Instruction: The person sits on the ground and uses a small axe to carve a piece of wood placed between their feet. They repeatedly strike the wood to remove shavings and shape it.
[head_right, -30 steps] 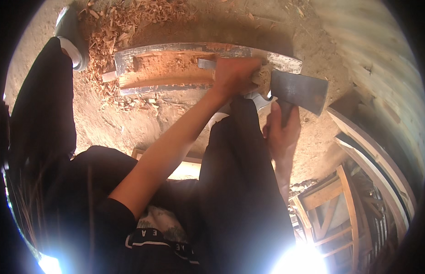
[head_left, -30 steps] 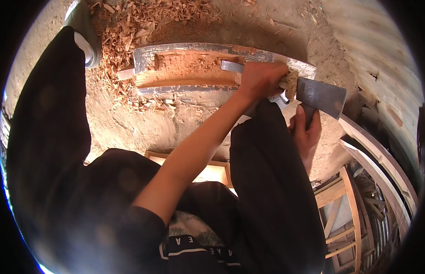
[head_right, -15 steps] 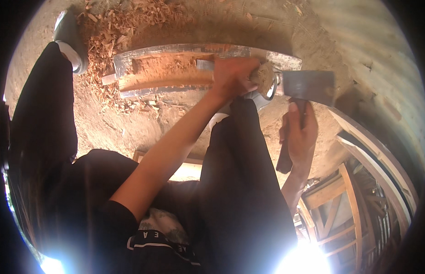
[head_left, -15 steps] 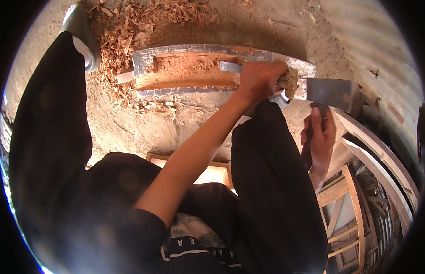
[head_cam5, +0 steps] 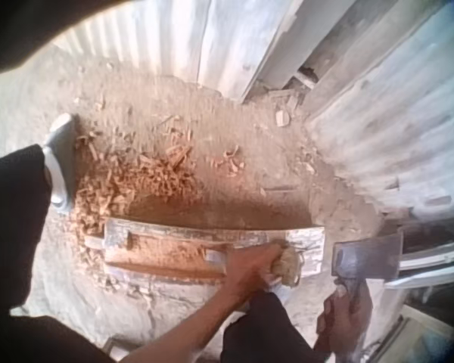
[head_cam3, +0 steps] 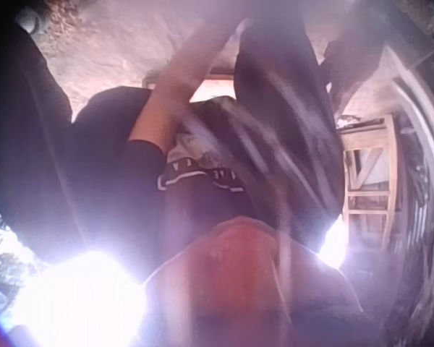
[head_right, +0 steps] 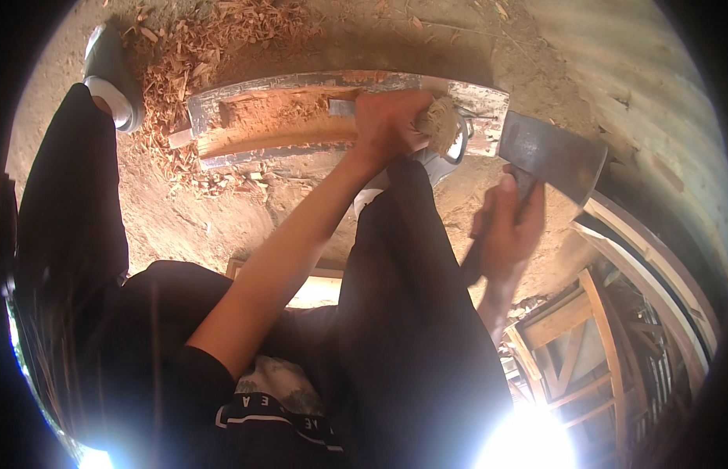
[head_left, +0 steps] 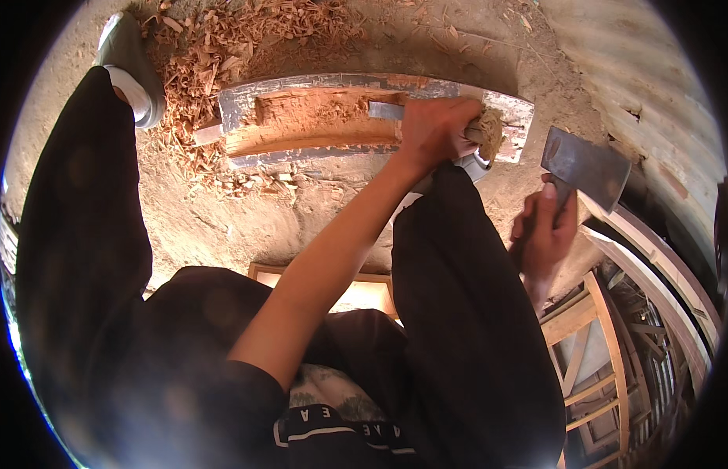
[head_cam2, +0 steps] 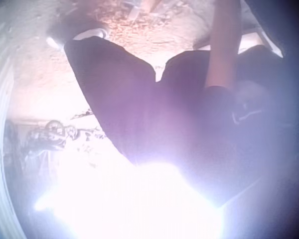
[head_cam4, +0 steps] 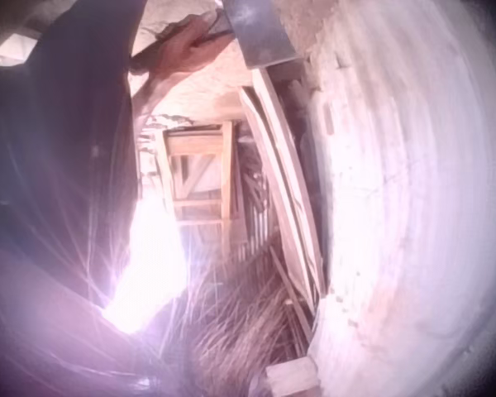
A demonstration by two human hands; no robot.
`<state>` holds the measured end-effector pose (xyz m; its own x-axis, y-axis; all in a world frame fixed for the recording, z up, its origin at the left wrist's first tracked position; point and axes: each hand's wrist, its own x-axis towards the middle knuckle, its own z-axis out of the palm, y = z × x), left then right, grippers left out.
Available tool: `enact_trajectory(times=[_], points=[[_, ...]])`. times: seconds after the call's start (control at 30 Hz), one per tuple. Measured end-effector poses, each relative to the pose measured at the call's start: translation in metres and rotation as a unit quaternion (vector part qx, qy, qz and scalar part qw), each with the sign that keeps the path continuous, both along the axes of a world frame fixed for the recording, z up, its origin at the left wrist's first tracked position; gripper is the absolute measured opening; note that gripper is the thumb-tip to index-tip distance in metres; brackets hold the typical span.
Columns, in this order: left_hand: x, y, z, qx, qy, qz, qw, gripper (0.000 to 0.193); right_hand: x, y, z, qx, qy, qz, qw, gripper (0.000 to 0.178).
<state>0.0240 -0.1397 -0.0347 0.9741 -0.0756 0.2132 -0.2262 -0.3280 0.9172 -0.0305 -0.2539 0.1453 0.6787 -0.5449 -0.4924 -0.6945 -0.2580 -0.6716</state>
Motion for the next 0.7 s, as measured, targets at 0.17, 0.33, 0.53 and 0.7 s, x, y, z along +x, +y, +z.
enact_trajectory(times=[0.17, 0.33, 0.53, 0.7], points=[[-0.001, 0.007, 0.004, 0.002, 0.013, -0.009, 1.0, 0.03, 0.009, -0.003, 0.001, 0.063, 0.136, 0.061, 0.987, 0.026], [0.0, 0.004, 0.004, 0.007, 0.01, -0.011, 1.0, 0.026, -0.001, -0.005, 0.004, 0.026, -0.007, -0.005, 1.0, 0.027], [0.001, 0.006, 0.001, -0.002, 0.003, 0.005, 1.0, 0.025, 0.015, 0.001, 0.001, 0.055, 0.122, 0.076, 0.988, 0.026], [0.002, 0.0, 0.0, 0.006, 0.009, -0.005, 1.0, 0.026, 0.015, 0.001, 0.001, 0.011, -0.036, -0.025, 0.999, 0.026]])
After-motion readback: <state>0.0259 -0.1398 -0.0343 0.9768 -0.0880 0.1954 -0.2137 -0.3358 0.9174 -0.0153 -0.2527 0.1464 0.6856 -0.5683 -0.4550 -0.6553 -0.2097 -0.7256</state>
